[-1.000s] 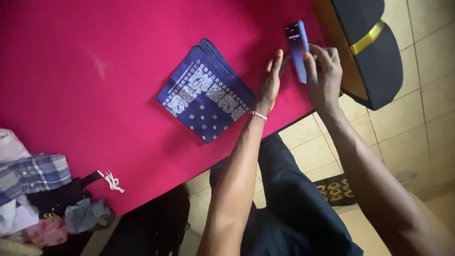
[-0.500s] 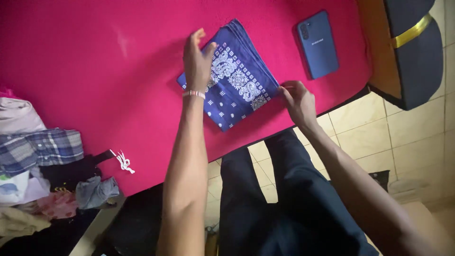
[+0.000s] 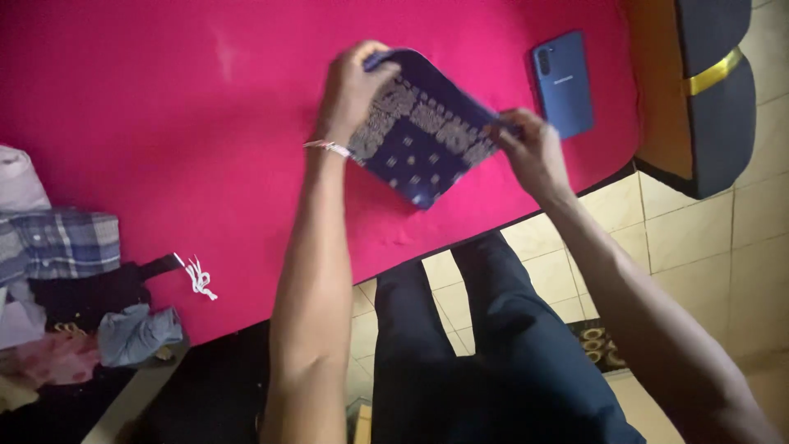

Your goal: Folding various items of clothing including a shirt, tank top, and bandana on a bed.

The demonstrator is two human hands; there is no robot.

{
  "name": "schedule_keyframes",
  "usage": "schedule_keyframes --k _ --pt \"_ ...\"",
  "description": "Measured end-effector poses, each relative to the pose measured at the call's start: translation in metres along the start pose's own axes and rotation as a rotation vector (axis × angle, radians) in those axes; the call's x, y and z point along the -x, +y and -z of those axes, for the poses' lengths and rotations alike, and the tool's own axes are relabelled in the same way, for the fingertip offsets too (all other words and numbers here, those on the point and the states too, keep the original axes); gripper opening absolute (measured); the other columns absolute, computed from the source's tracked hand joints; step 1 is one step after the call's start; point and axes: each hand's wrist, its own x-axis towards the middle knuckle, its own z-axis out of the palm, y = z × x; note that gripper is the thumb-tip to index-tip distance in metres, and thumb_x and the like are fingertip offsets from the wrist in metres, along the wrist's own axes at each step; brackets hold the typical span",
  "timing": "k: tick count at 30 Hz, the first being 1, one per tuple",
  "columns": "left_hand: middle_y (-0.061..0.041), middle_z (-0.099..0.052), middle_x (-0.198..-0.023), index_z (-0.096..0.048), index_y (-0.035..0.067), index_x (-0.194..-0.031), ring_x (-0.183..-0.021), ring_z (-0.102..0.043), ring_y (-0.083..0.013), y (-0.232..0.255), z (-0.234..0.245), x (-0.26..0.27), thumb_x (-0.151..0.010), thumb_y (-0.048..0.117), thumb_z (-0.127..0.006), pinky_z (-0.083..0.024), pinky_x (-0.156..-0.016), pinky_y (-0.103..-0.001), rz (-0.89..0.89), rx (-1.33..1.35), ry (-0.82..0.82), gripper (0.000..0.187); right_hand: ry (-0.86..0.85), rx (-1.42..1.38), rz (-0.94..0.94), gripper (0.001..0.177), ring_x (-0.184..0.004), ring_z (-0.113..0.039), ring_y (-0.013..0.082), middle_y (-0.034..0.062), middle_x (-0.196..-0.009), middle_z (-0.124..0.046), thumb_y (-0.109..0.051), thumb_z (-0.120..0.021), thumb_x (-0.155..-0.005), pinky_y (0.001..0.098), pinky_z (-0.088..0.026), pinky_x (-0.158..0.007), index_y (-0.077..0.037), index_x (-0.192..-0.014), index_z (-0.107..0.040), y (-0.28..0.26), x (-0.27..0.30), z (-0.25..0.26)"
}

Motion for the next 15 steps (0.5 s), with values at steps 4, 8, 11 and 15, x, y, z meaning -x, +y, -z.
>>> schedule_keyframes --k 4,8,11,15 --pt "-0.003 -0.075 -0.110 -0.074 0.013 -0.115 -0.098 -0.074 -0.0167 0.052 0.074 0.046 -0.100 0.006 -0.073 -0.062 -0.088 -0.030 -0.084 0.034 0.203 0.017 0.060 0.019 0.413 0.018 -0.096 -0.069 0.0109 0.0066 -0.105 -0.074 -0.008 -0.075 -0.101 0.0263 -0.057 -0.083 0.000 -0.117 -0.070 -0.078 0.026 -0.001" --pt "-0.004 -0.070 -0.126 -0.074 0.015 -0.121 -0.123 -0.067 -0.0218 0.082 0.117 0.094 -0.096 -0.003 -0.080 -0.055 -0.104 -0.033 -0.352 -0.108 0.515 0.031 0.190 0.378 0.887 0.019 -0.100 -0.070 0.0204 0.0120 -0.113 -0.072 0.001 -0.083 -0.102 0.0321 -0.056 -0.087 0.001 -0.116 -0.069 -0.145 0.053 -0.010" --pt "0.003 -0.070 -0.132 -0.072 0.016 -0.125 -0.142 -0.058 -0.0223 0.077 0.122 0.131 -0.093 -0.009 -0.079 -0.048 -0.120 -0.037 -0.376 -0.183 0.550 0.041 0.135 0.384 1.010 0.017 -0.106 -0.073 0.0202 0.0126 -0.117 -0.069 0.007 -0.077 -0.105 0.0290 -0.062 -0.091 0.000 -0.117 -0.068 -0.153 0.053 -0.022" --pt "0.004 -0.063 -0.141 -0.073 0.018 -0.125 -0.147 -0.047 -0.0249 -0.003 0.077 0.170 -0.090 -0.011 -0.076 -0.043 -0.121 -0.039 -0.306 -0.151 0.564 0.046 0.121 0.510 1.025 0.017 -0.107 -0.071 0.0235 0.0118 -0.115 -0.069 0.008 -0.073 -0.099 0.0345 -0.061 -0.095 0.000 -0.114 -0.070 -0.097 0.031 -0.047"
